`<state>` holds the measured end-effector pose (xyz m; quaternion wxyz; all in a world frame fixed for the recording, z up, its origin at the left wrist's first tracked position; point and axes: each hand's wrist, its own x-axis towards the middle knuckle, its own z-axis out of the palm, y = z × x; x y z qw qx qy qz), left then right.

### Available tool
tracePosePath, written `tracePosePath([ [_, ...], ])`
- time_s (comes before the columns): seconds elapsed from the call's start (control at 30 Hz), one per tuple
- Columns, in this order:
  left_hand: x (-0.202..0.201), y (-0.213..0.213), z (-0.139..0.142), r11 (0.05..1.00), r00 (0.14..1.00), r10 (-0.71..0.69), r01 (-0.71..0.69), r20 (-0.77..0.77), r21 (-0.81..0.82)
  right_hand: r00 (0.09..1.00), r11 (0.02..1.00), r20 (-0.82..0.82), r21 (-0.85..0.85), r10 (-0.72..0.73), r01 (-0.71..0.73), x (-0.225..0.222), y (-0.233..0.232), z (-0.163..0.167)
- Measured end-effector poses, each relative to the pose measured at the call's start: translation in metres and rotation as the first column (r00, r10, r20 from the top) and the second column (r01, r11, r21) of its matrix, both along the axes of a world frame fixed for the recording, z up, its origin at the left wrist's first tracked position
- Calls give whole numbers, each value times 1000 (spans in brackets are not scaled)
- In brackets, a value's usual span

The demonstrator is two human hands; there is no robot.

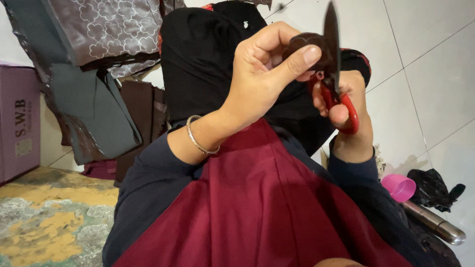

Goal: The person uses red-handled scissors to cut a brown patterned fabric into small flower-shaped pieces. The person holds the fabric with the left hand and cuts with the right hand, rotating the fabric as needed to follow the pattern.

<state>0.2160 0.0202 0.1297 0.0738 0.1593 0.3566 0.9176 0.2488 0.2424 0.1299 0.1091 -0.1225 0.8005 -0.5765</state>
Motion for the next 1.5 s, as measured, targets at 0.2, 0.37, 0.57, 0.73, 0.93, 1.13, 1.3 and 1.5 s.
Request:
tracePosePath([
  [0.2, -8, 5, -14, 995, 994, -43, 52, 104, -83, 989, 935, -44, -334, -142, 119, -9, -6, -12],
  [0.37, -17, 16, -36, 987, 972, -77, 106, 223, -120, 972, 936, -52, -285, -229, 205, -26, -8, -22],
  [0.57, -30, 9, -48, 956, 858, -288, 281, 426, 80, 952, 865, 148, -397, -269, 307, -34, -17, -27],
  [0.73, -34, 7, -60, 972, 872, -212, 235, 442, 4, 891, 760, 229, -464, -393, 455, -44, -28, -46],
  [0.93, -39, 15, -88, 985, 901, -166, 171, 401, 24, 888, 751, 276, -476, -367, 458, -47, -28, -61],
  [1.13, -38, 12, -94, 983, 858, -181, 172, 481, 63, 872, 714, 288, -500, -396, 490, -48, -29, -72],
  [1.3, -35, 19, -90, 995, 955, -27, 52, 294, -80, 881, 747, 280, -467, -383, 473, -40, -34, -79],
  [1.5, -36, 6, -83, 990, 910, -139, 125, 391, 62, 893, 733, 312, -515, -323, 445, -31, -36, -75],
])
